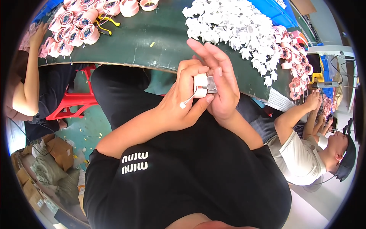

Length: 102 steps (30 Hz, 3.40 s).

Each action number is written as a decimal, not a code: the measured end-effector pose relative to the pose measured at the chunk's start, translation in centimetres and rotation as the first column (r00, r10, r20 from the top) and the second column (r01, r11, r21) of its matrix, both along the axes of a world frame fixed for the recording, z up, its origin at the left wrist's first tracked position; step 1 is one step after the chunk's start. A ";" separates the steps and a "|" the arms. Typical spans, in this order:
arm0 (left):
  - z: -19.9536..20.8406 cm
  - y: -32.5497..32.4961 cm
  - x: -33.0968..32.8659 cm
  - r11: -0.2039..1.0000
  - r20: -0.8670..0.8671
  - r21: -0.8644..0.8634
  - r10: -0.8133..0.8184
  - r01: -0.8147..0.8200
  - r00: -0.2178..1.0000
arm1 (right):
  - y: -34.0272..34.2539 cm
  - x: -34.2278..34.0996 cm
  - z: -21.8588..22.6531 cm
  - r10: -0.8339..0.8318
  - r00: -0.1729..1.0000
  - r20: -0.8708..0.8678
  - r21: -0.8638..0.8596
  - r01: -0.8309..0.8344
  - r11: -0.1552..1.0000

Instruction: The person assembles small electronic components into plastic housings by hand, inserting wiring, white plastic parts, and pink plastic parts into the housings.

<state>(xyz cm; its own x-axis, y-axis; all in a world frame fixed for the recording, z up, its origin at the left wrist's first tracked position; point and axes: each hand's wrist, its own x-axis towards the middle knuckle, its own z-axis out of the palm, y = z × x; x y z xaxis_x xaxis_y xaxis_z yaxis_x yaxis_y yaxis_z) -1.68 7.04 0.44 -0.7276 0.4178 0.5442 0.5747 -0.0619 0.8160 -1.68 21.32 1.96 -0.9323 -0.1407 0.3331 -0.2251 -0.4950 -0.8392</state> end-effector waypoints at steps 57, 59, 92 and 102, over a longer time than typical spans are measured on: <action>-1.4 -8.4 -2.8 0.838 0.508 0.454 0.037 -0.304 0.861 | -3.7 -10.6 5.2 -0.025 0.897 -0.442 0.884 0.440 0.158; -1.3 -8.0 -3.2 0.863 0.486 0.385 0.112 -0.327 0.867 | -2.7 -8.5 5.4 0.054 0.800 -0.598 0.800 0.590 0.107; 0.0 -3.7 1.0 0.965 0.205 0.263 -0.064 0.008 0.977 | -0.5 -0.2 1.4 0.030 0.944 -0.328 0.416 0.115 0.902; -0.5 -3.8 1.5 0.970 0.229 0.242 -0.027 -0.030 0.973 | -0.8 0.0 1.7 0.016 0.938 -0.346 0.511 0.174 0.842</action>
